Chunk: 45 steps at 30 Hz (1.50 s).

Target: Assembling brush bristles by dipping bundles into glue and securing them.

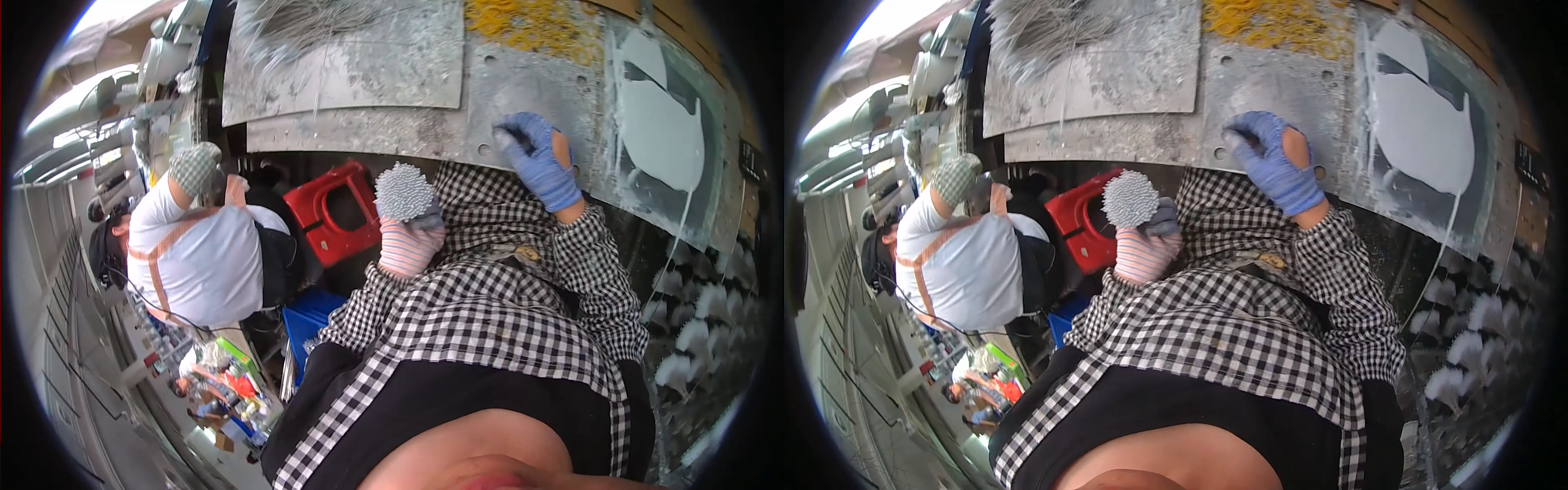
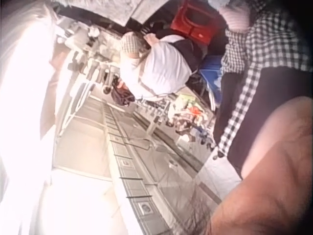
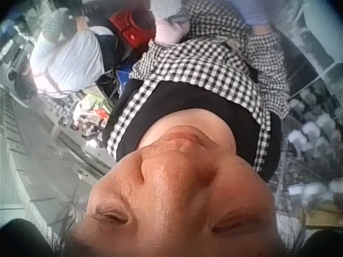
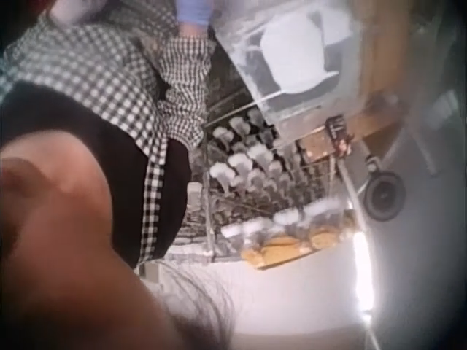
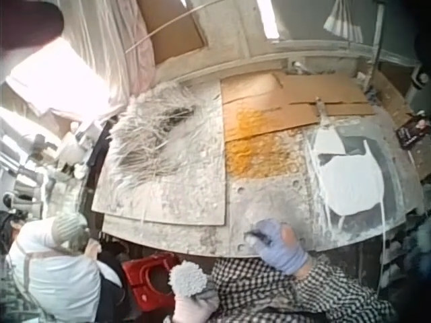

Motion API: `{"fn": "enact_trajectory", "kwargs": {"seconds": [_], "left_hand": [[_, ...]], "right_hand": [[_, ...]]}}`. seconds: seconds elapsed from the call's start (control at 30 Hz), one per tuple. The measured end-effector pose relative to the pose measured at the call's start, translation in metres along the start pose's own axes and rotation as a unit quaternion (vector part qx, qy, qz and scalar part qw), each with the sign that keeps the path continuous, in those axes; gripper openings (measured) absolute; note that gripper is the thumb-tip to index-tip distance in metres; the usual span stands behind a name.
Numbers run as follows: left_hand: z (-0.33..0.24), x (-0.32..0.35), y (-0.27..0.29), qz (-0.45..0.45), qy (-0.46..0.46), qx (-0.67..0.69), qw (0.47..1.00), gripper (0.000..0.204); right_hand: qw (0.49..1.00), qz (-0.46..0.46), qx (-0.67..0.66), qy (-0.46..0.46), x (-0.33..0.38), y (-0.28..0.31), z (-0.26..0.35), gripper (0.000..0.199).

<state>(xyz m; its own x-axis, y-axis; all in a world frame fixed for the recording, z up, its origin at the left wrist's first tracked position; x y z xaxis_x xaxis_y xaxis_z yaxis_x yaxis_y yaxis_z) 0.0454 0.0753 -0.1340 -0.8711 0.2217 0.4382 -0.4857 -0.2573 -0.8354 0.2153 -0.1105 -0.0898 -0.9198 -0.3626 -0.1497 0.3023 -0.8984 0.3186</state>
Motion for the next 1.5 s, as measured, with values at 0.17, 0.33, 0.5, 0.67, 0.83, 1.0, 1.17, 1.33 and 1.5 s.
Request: {"fn": "enact_trajectory", "kwargs": {"seconds": [0.17,0.33,0.5,0.67,0.83,1.0,1.17,1.33,1.5], "left_hand": [[-0.023,0.006,0.032,-0.188,-0.101,-0.148,0.966,0.021],[-0.022,0.004,0.026,-0.203,-0.119,-0.156,0.960,0.029],[-0.019,0.002,0.019,-0.246,-0.168,-0.128,0.946,0.024],[-0.012,0.004,0.007,-0.264,-0.197,-0.124,0.936,0.024],[-0.012,0.008,0.002,-0.319,-0.237,-0.137,0.907,0.026],[-0.011,0.010,-0.006,-0.290,-0.250,-0.164,0.909,0.025],[-0.020,0.016,-0.002,-0.277,-0.255,-0.192,0.906,0.025],[-0.025,0.019,-0.009,-0.233,-0.249,-0.278,0.898,0.032],[-0.007,0.017,-0.074,-0.104,-0.206,-0.395,0.889,0.060]], "right_hand": [[0.999,0.008,0.031,0.012,0.002,-0.004,0.002,0.017],[0.998,0.014,0.055,0.010,0.001,-0.004,0.003,0.018],[0.998,0.012,0.048,0.034,0.001,-0.004,0.005,0.018],[0.998,0.015,0.041,0.034,0.001,-0.005,0.005,0.018],[0.998,0.013,0.046,0.045,0.002,-0.004,0.004,0.018],[0.997,0.015,0.057,0.045,0.002,-0.005,0.004,0.018],[0.997,0.014,0.064,0.048,0.003,-0.004,0.002,0.018],[0.995,0.000,0.058,0.076,0.004,-0.006,0.001,0.018],[0.994,-0.024,-0.105,0.017,-0.011,0.008,0.018,0.022]]}}
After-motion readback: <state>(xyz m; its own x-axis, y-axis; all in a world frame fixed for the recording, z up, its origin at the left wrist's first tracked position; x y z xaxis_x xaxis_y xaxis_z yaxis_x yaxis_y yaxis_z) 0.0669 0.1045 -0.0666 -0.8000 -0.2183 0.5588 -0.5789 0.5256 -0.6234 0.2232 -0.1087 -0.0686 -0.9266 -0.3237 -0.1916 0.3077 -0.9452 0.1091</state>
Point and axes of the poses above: each hand's wrist, its own x-axis away from the middle knuckle, its own y-axis out of the back of the hand, z = x × y, the point moved 7 cm from there along -x, towards the middle knuckle, and after that the axes turned 7 degrees about y, right-handed, at the moved point
